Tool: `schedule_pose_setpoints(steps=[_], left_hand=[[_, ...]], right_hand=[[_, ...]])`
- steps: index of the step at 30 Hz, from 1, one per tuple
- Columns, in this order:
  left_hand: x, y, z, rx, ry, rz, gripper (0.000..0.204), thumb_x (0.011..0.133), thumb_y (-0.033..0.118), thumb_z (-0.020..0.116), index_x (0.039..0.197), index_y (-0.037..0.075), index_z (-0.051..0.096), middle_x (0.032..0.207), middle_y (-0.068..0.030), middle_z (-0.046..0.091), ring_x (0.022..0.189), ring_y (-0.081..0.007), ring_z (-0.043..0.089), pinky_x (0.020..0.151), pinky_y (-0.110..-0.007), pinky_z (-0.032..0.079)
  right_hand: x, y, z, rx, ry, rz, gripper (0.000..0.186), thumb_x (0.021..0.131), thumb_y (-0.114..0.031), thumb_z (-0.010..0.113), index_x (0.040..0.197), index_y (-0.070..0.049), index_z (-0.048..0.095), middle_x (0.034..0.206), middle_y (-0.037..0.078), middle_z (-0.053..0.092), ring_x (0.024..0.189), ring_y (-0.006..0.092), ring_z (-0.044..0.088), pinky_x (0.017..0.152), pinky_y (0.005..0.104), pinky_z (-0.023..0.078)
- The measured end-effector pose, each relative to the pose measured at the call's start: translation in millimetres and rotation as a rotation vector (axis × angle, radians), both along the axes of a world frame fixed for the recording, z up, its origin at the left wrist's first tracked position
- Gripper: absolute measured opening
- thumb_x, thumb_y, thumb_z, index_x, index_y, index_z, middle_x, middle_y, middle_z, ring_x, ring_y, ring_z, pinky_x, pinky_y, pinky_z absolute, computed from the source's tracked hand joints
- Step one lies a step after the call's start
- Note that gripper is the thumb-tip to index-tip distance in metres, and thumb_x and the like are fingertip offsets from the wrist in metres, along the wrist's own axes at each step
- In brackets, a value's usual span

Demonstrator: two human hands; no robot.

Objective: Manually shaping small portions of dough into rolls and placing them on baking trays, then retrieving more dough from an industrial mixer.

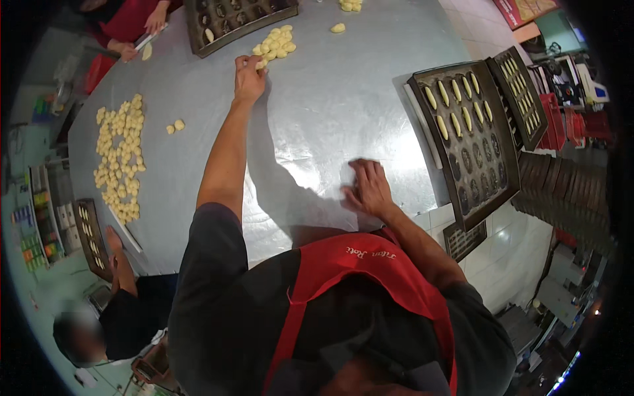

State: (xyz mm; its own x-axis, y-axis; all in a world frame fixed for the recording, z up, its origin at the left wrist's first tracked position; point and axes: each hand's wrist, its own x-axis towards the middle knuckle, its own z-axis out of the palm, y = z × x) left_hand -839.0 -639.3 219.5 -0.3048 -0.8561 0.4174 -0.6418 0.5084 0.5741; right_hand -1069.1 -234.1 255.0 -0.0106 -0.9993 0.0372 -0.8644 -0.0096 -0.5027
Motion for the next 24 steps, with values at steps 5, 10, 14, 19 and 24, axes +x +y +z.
schedule_pose_setpoints(steps=[5,10,14,19,24], left_hand=[[38.1,4.1,-34.0,-0.137,0.129,0.24,0.016,0.093,0.008,0.072,0.105,0.001,0.065,0.099,-0.0167,0.066,0.092,-0.0334,0.064,0.086,-0.044,0.053],[119.1,133.1,-52.2,0.088,0.015,0.437,0.039,0.096,0.017,0.078,0.128,-0.002,0.066,0.111,-0.0189,0.071,0.1,-0.0295,0.068,0.086,-0.042,0.057],[178.8,222.1,-31.9,-0.127,0.095,0.401,0.025,0.101,0.018,0.076,0.116,0.0,0.069,0.098,-0.0099,0.072,0.091,-0.0212,0.068,0.083,-0.032,0.057],[102.6,298.8,-1.3,0.505,0.513,0.36,0.017,0.104,0.017,0.072,0.113,0.003,0.069,0.097,-0.0036,0.07,0.09,-0.012,0.064,0.08,-0.03,0.055],[2.8,332.6,9.3,0.568,0.341,0.14,0.031,0.097,-0.003,0.07,0.128,0.002,0.07,0.123,-0.0082,0.071,0.104,-0.0163,0.069,0.092,-0.03,0.057]], right_hand=[[-30.4,52.8,14.1,-0.053,-0.029,-0.077,0.041,0.082,-0.008,0.079,0.122,-0.004,0.071,0.121,0.017,0.067,0.111,0.0369,0.064,0.095,0.0475,0.054],[-77.2,45.3,37.8,-0.197,-0.158,-0.275,0.027,0.09,-0.004,0.075,0.117,-0.006,0.073,0.106,0.013,0.072,0.103,0.036,0.068,0.088,0.0441,0.057],[-139.0,33.5,77.3,-0.382,-0.418,-0.668,0.037,0.096,-0.005,0.077,0.132,-0.005,0.065,0.101,0.01,0.073,0.089,0.0157,0.072,0.077,0.0313,0.058],[-228.0,72.8,44.7,-0.361,-0.099,-0.821,0.032,0.099,-0.009,0.075,0.126,0.001,0.061,0.108,0.018,0.07,0.092,0.0295,0.072,0.086,0.0372,0.059],[-187.0,64.1,34.3,-0.27,0.1,-0.547,0.04,0.087,0.0,0.069,0.127,0.001,0.063,0.122,0.025,0.066,0.116,0.0476,0.062,0.099,0.0552,0.052]])
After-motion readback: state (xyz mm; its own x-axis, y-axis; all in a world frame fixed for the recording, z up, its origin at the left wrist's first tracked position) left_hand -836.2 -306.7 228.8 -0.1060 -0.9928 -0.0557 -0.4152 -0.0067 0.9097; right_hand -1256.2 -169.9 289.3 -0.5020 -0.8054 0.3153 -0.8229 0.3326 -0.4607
